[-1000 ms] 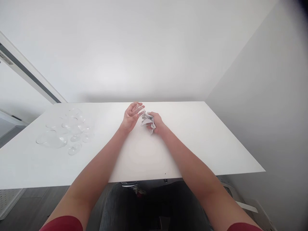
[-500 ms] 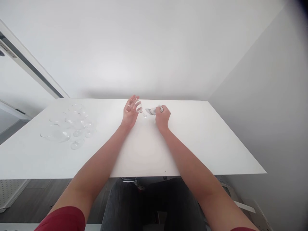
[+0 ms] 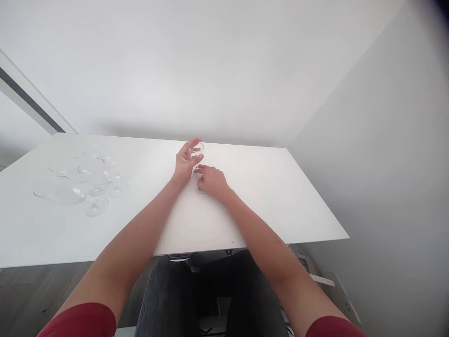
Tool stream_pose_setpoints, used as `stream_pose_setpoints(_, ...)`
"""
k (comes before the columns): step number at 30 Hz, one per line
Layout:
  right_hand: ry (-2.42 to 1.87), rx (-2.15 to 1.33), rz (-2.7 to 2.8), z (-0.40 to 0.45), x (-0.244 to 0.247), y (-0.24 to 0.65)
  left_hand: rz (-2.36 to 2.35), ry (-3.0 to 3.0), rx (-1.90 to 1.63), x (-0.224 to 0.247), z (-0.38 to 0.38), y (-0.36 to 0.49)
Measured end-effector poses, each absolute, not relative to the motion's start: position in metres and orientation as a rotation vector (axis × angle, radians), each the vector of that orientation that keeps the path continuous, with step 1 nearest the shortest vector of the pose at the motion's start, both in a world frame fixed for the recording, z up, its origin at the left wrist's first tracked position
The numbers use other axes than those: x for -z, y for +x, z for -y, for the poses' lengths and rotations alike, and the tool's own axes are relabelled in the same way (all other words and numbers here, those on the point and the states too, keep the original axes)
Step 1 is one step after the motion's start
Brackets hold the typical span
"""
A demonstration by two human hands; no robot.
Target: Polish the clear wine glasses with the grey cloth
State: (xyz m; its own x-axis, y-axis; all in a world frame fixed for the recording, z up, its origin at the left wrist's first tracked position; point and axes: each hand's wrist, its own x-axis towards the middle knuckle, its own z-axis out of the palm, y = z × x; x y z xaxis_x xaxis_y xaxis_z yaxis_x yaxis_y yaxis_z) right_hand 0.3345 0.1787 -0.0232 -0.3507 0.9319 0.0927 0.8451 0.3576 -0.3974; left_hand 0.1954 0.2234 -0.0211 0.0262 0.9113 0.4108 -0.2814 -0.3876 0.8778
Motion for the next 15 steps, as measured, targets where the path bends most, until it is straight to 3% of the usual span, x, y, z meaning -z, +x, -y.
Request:
stream_pose_setpoints(6, -1.738, -0.253, 2.278, -0.159, 0.029, 0.349, -0.648, 1.299, -1.586, 0.023, -0.224, 0.198)
stream_pose_setpoints(15, -2.313, 0.056, 1.989, -0.129, 0.028, 0.435, -0.627, 1.288, -1.470, 0.042, -0.238, 0.202)
